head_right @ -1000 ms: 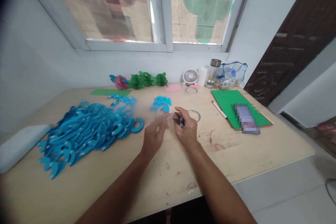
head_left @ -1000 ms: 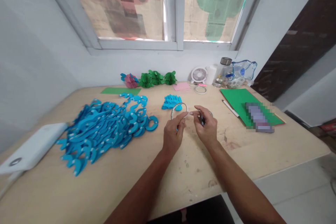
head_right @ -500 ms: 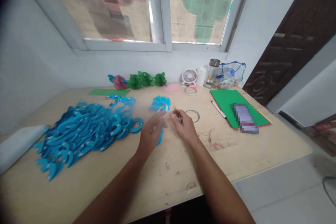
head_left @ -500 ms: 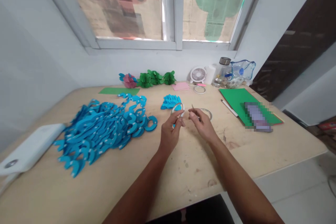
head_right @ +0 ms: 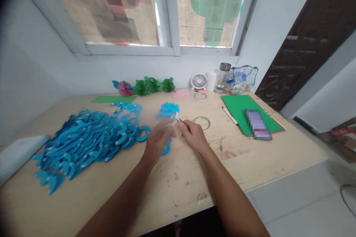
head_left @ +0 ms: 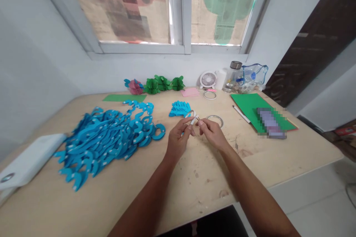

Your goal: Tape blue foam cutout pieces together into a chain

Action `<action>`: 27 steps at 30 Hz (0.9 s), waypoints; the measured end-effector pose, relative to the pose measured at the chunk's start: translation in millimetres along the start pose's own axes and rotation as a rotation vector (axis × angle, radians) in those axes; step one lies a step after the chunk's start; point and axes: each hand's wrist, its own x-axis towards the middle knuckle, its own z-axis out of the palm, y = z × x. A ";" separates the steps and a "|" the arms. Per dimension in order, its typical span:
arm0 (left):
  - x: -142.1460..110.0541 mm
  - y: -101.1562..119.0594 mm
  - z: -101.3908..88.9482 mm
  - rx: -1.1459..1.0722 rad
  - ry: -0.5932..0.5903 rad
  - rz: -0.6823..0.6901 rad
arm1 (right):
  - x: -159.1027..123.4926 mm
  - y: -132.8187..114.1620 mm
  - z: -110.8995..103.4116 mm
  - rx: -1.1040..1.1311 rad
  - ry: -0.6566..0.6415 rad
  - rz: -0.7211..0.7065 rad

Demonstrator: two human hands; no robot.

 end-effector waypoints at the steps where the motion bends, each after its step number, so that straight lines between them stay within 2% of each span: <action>1: 0.4 -0.8 -0.5 0.005 -0.007 0.003 | 0.1 -0.2 -0.2 -0.001 0.000 -0.005; 27: 0.4 8.8 -3.9 0.086 -0.036 0.043 | -0.5 -2.6 -1.1 -0.044 0.033 -0.029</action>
